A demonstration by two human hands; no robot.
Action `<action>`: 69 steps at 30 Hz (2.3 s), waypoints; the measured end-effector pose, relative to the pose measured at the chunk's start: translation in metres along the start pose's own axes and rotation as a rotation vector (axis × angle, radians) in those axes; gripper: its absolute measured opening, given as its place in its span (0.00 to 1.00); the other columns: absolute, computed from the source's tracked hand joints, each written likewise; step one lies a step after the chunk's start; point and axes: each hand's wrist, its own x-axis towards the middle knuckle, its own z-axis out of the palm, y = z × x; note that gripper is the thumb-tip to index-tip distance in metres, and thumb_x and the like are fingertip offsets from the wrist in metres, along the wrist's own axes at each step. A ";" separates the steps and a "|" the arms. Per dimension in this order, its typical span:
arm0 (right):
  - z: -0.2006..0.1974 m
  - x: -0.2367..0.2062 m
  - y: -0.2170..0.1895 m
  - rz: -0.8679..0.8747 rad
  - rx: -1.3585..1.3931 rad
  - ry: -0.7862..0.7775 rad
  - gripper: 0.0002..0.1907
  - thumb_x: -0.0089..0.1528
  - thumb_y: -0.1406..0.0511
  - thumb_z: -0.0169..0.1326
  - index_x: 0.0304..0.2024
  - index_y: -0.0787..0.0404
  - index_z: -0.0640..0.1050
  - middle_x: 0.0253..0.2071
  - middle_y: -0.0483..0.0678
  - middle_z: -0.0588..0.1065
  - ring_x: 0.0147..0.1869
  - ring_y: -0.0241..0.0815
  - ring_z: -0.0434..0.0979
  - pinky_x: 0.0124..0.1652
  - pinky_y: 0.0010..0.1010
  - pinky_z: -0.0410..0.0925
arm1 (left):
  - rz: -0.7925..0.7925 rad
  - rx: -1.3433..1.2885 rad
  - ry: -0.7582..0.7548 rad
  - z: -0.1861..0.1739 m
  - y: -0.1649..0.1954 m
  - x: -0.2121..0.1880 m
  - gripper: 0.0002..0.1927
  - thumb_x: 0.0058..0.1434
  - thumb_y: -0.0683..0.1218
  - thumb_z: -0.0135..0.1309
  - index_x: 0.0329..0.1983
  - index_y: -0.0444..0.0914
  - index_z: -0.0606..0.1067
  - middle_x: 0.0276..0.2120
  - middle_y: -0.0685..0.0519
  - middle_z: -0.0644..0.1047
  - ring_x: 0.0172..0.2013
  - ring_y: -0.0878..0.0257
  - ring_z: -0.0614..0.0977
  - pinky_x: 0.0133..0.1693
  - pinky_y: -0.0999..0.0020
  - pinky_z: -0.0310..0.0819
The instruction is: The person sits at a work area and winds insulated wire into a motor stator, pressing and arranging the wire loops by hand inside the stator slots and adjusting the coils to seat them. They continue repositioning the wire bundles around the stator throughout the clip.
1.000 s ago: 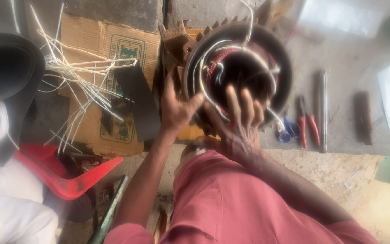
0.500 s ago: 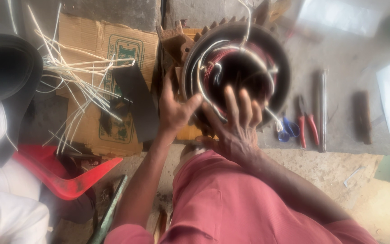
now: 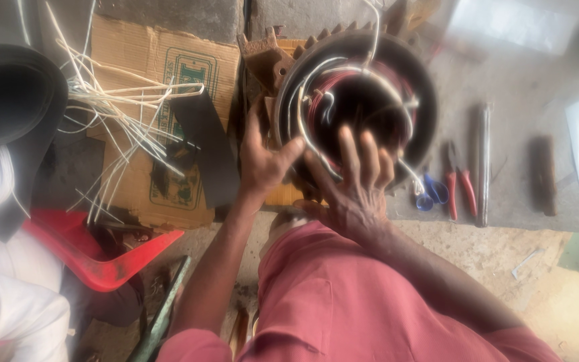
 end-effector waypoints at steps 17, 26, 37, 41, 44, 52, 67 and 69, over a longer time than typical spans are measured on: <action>0.003 -0.003 0.003 -0.020 0.031 0.038 0.38 0.68 0.31 0.37 0.66 0.44 0.75 0.80 0.59 0.38 0.82 0.60 0.29 0.74 0.61 0.27 | -0.015 0.043 -0.015 -0.002 -0.001 0.000 0.49 0.61 0.51 0.58 0.78 0.31 0.47 0.69 0.36 0.65 0.70 0.43 0.70 0.71 0.46 0.67; -0.001 -0.003 0.003 -0.017 0.011 0.015 0.39 0.66 0.30 0.39 0.66 0.43 0.75 0.80 0.59 0.38 0.82 0.61 0.28 0.73 0.62 0.27 | -0.024 0.028 -0.028 -0.003 -0.002 0.000 0.50 0.61 0.51 0.59 0.78 0.31 0.46 0.70 0.35 0.64 0.71 0.42 0.69 0.72 0.46 0.64; 0.002 0.000 0.003 -0.010 -0.003 0.020 0.41 0.65 0.29 0.38 0.69 0.42 0.72 0.79 0.57 0.41 0.82 0.60 0.31 0.73 0.60 0.27 | -0.045 0.068 -0.026 -0.003 0.000 0.000 0.50 0.59 0.50 0.60 0.78 0.31 0.48 0.69 0.36 0.66 0.70 0.43 0.70 0.72 0.46 0.66; 0.003 -0.002 0.005 -0.019 -0.002 0.047 0.43 0.65 0.29 0.34 0.71 0.41 0.71 0.80 0.57 0.39 0.83 0.58 0.30 0.74 0.59 0.27 | -0.015 0.061 -0.016 -0.002 -0.001 -0.001 0.50 0.60 0.49 0.61 0.78 0.31 0.47 0.70 0.35 0.64 0.71 0.43 0.68 0.73 0.46 0.63; 0.001 -0.003 0.003 -0.011 0.010 0.035 0.46 0.65 0.27 0.32 0.72 0.43 0.69 0.80 0.57 0.39 0.83 0.58 0.29 0.74 0.59 0.26 | -0.007 0.069 -0.021 -0.002 0.002 0.000 0.50 0.61 0.48 0.61 0.78 0.31 0.47 0.70 0.36 0.64 0.71 0.43 0.68 0.72 0.46 0.63; 0.006 0.002 -0.007 0.033 -0.162 0.129 0.53 0.61 0.21 0.32 0.70 0.46 0.71 0.80 0.57 0.42 0.82 0.60 0.30 0.72 0.59 0.27 | 0.059 0.065 -0.068 -0.006 0.000 -0.003 0.47 0.63 0.46 0.61 0.78 0.33 0.49 0.69 0.37 0.66 0.70 0.45 0.72 0.73 0.48 0.69; -0.043 0.097 0.058 -0.076 0.024 -0.082 0.50 0.55 0.21 0.39 0.69 0.37 0.73 0.78 0.61 0.39 0.78 0.71 0.31 0.67 0.77 0.36 | 0.004 -0.080 -0.020 0.002 0.004 0.003 0.51 0.59 0.56 0.65 0.76 0.33 0.50 0.64 0.39 0.70 0.64 0.47 0.76 0.65 0.48 0.76; -0.037 0.100 0.058 -0.105 0.002 -0.085 0.53 0.54 0.20 0.36 0.69 0.39 0.72 0.78 0.60 0.38 0.78 0.72 0.31 0.67 0.77 0.34 | 0.096 0.002 -0.008 0.003 0.004 0.002 0.51 0.61 0.55 0.65 0.78 0.33 0.52 0.67 0.38 0.70 0.68 0.46 0.74 0.69 0.46 0.71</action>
